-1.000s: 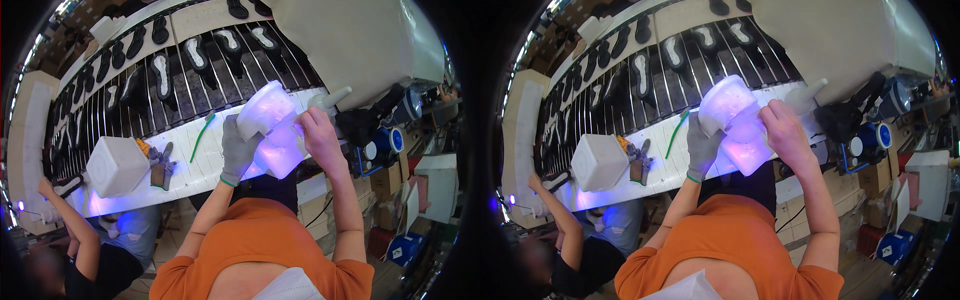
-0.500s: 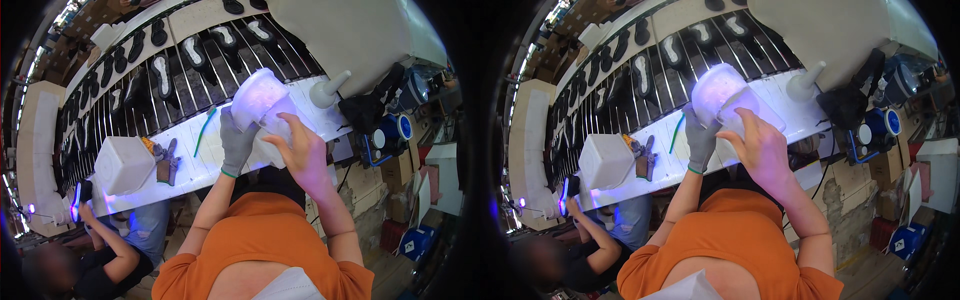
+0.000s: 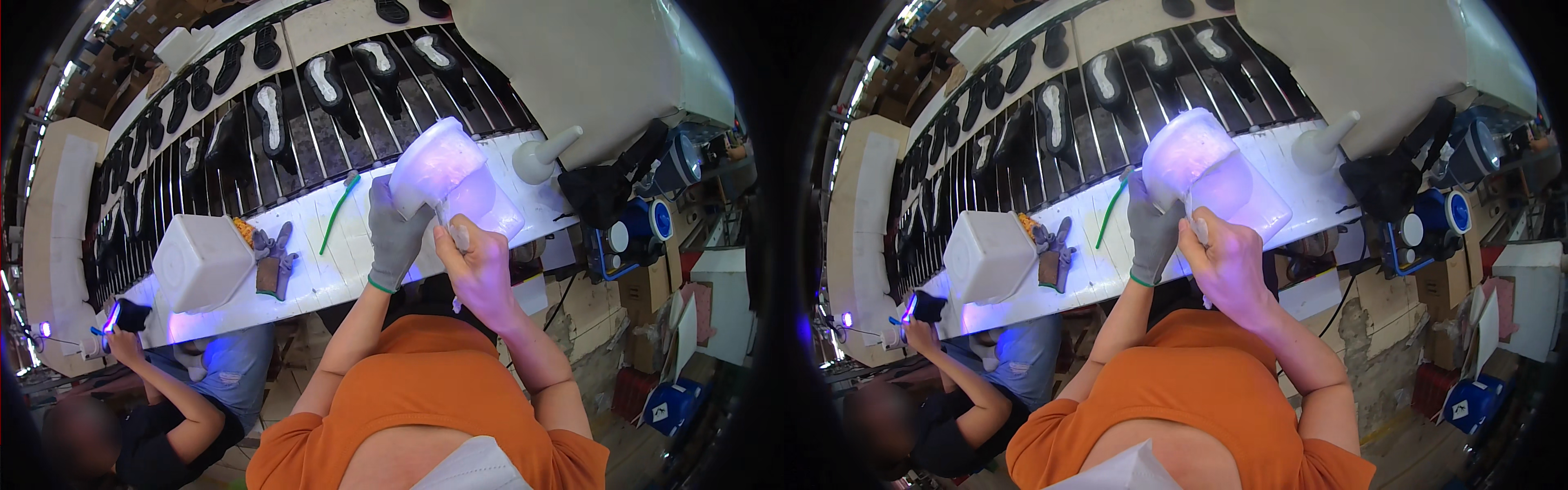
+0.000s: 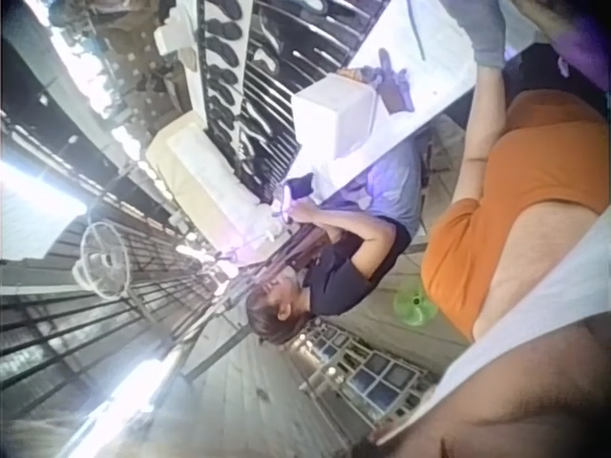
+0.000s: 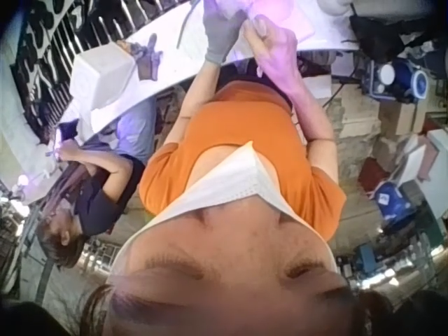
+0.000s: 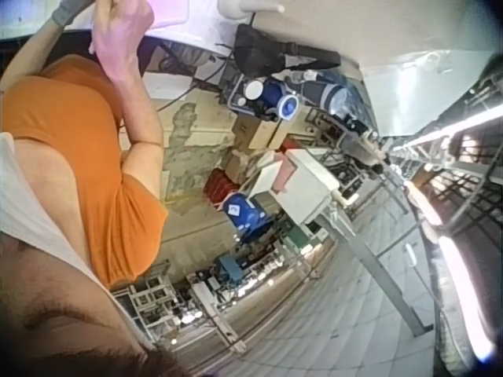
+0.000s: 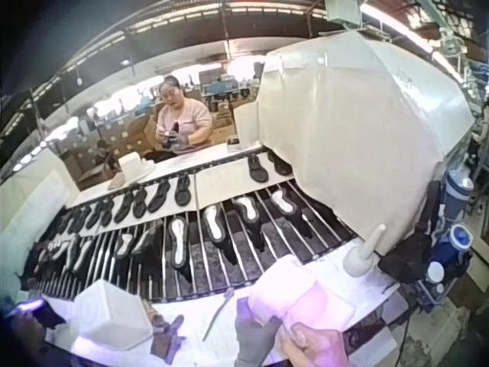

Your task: The worker is applying adhesive and finishing shoe components in a manufacturing setting.

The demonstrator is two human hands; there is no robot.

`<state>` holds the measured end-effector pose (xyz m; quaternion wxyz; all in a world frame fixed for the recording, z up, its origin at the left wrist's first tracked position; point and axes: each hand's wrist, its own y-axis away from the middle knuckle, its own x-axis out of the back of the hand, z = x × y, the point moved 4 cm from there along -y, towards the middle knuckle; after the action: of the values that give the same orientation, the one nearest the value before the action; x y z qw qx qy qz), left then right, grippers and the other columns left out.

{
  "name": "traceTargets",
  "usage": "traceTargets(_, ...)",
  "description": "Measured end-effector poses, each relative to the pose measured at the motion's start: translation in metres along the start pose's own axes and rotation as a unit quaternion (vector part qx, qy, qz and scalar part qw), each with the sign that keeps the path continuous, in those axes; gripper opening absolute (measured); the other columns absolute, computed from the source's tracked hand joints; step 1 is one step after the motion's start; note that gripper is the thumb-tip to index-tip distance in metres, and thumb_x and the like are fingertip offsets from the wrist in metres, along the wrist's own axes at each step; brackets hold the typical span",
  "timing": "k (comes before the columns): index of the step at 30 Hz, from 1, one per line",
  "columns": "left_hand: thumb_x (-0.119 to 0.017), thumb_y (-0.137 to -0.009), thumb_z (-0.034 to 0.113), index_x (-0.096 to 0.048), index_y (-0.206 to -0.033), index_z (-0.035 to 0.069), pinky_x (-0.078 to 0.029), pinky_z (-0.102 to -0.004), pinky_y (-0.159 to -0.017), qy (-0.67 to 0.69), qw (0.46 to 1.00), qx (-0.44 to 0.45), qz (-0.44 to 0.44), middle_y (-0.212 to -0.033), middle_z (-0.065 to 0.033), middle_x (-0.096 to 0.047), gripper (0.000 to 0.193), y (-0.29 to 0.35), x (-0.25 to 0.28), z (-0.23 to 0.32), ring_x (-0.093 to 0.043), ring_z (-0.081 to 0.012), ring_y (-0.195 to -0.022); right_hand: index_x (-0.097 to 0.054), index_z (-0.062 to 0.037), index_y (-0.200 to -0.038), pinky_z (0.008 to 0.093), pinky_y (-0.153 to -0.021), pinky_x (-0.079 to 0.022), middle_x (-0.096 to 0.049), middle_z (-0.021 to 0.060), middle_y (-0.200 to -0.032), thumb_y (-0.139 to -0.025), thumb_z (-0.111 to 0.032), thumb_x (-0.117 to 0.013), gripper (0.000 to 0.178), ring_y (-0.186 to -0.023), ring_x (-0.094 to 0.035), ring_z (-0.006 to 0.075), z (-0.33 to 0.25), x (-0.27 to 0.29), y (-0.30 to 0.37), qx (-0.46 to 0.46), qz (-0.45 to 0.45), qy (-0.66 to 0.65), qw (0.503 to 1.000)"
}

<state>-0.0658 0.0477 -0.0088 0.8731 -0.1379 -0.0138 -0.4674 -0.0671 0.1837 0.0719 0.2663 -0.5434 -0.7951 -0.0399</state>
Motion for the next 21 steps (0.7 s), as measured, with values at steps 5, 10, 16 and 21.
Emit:
traceTargets(5,-0.073,-0.070,0.012,-0.049,-0.108,0.000,-0.046,-0.0371,-0.078,-0.016,1.000,0.021,-0.008,-0.099,-0.0138,-0.055,0.046,-0.001,0.000,0.002,-0.057,-0.0272,-0.091,-0.044,-0.0022,-0.065,0.0338,-0.041,-0.031,-0.039,0.0103,-0.048,-0.089,-0.007,-0.060,0.029,-0.039,-0.038,0.0214,0.006,0.002,0.007,0.008,0.007,-0.042,0.999)
traceTargets(10,-0.074,-0.069,0.012,-0.049,-0.108,0.001,-0.046,-0.0368,-0.081,-0.035,0.999,0.022,-0.013,-0.100,-0.0134,-0.055,0.048,-0.002,0.000,0.006,-0.058,-0.0261,-0.093,-0.045,-0.0017,-0.065,0.0308,-0.041,-0.029,-0.037,0.0055,-0.049,-0.090,-0.005,-0.060,0.029,-0.042,-0.032,0.0123,0.008,0.011,0.016,-0.019,-0.007,-0.097,0.995)
traceTargets(16,-0.075,-0.069,0.011,-0.049,-0.109,0.001,-0.046,-0.0352,-0.081,-0.009,0.999,0.028,-0.016,-0.099,-0.0122,-0.056,0.048,-0.002,-0.001,0.007,-0.058,-0.0252,-0.091,-0.039,-0.0025,-0.061,0.0267,-0.044,-0.022,-0.033,-0.0026,-0.054,-0.090,-0.001,-0.060,0.036,-0.050,-0.026,0.0055,0.009,0.016,0.019,-0.040,-0.008,-0.129,0.991)
traceTargets(21,-0.075,-0.069,0.011,-0.049,-0.109,0.001,-0.046,-0.0348,-0.081,-0.016,0.999,0.020,-0.019,-0.099,-0.0118,-0.055,0.049,-0.002,0.000,0.005,-0.057,-0.0246,-0.091,-0.045,-0.0008,-0.065,0.0291,-0.042,-0.028,-0.037,0.0050,-0.052,-0.088,-0.002,-0.062,0.028,-0.044,-0.031,0.0119,0.007,0.022,0.024,-0.014,-0.022,-0.072,0.997)
